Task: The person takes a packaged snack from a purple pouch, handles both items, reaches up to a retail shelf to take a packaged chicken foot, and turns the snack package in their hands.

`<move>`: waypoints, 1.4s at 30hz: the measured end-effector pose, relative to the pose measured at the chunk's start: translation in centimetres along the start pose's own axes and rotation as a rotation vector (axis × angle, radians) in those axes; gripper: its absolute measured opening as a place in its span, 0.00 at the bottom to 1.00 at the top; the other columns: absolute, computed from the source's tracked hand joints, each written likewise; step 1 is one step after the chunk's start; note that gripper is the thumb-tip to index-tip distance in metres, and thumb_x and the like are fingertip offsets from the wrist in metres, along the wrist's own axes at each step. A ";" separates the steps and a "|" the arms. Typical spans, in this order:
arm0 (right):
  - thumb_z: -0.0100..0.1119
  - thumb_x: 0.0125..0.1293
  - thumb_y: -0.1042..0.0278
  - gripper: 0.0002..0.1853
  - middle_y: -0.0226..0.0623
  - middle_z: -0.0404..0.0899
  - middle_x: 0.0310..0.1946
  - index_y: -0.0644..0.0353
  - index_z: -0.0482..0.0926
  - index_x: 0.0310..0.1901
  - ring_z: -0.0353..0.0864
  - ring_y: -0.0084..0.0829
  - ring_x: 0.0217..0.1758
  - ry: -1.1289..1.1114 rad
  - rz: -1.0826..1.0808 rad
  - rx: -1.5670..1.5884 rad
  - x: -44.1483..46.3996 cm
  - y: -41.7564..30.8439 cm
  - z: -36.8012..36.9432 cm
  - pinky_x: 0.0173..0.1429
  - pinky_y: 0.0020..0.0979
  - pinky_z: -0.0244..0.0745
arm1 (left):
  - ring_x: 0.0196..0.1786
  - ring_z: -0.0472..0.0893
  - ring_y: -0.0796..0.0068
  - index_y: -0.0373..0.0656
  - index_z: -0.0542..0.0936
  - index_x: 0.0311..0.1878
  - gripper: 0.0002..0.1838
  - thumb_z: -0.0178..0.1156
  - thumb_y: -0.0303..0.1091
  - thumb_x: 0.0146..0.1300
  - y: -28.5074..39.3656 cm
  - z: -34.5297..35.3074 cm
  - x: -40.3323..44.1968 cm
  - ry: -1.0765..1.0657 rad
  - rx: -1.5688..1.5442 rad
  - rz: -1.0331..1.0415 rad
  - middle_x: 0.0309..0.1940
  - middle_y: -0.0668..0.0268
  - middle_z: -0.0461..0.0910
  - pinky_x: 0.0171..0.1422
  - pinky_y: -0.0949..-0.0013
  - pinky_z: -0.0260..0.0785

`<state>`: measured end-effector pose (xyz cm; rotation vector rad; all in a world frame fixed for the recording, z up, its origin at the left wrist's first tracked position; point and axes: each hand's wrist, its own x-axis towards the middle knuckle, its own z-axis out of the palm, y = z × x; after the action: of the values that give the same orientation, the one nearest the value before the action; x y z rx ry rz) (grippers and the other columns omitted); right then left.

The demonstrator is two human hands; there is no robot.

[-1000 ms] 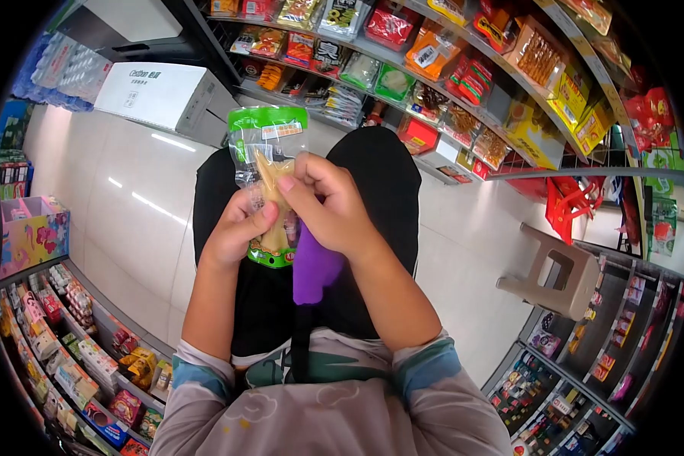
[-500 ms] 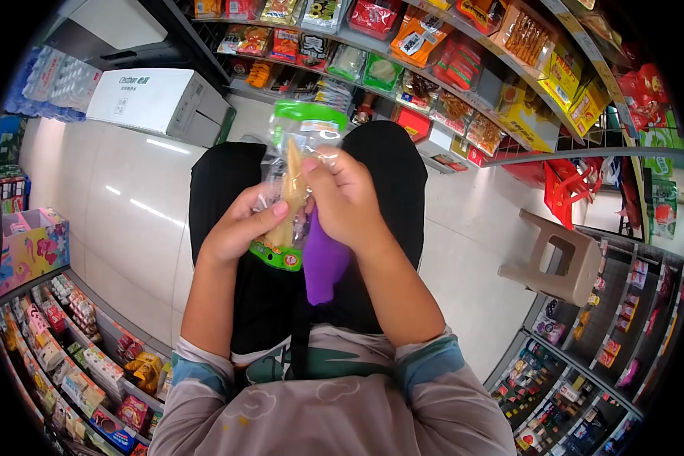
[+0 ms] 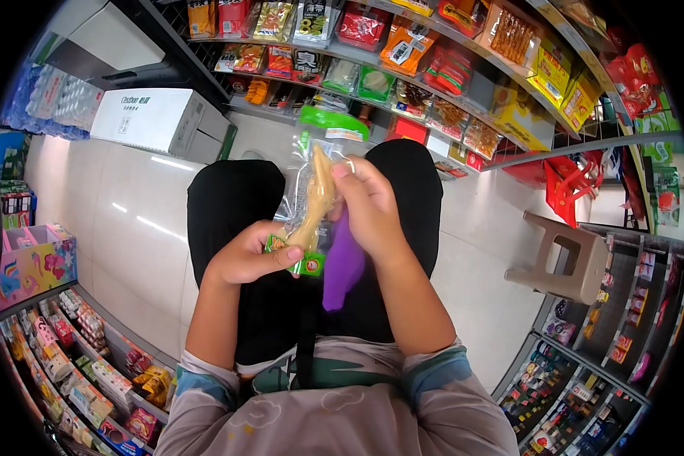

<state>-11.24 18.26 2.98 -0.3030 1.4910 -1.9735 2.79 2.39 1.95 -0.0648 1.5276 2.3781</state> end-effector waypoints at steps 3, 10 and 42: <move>0.55 0.75 0.56 0.14 0.25 0.76 0.26 0.60 0.79 0.43 0.70 0.15 0.23 -0.088 0.079 -0.013 -0.2 -0.6 0.4 0.30 0.20 0.68 | 0.36 0.79 0.81 0.38 0.81 0.50 0.15 0.61 0.42 0.72 -0.4 0.4 -0.1 -0.011 0.021 -0.031 0.35 0.70 0.80 0.42 0.73 0.75; 0.58 0.74 0.60 0.12 0.24 0.80 0.32 0.61 0.79 0.47 0.75 0.13 0.34 -0.502 0.175 -0.191 -1.5 0.7 -0.6 0.36 0.22 0.71 | 0.34 0.78 0.81 0.38 0.80 0.48 0.16 0.57 0.44 0.74 -1.4 0.8 -0.3 0.156 0.102 -0.008 0.34 0.71 0.78 0.39 0.75 0.73; 0.54 0.77 0.57 0.15 0.26 0.74 0.33 0.62 0.74 0.51 0.71 0.15 0.34 -0.415 0.035 -0.176 -2.8 1.7 -4.3 0.37 0.22 0.69 | 0.34 0.74 0.84 0.35 0.81 0.49 0.12 0.55 0.33 0.74 -1.3 1.7 2.6 0.190 0.305 0.204 0.33 0.68 0.80 0.37 0.75 0.66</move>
<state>-10.79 23.05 0.57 -0.7106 1.3822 -1.6284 0.92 5.02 1.01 -0.0699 2.0606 2.3112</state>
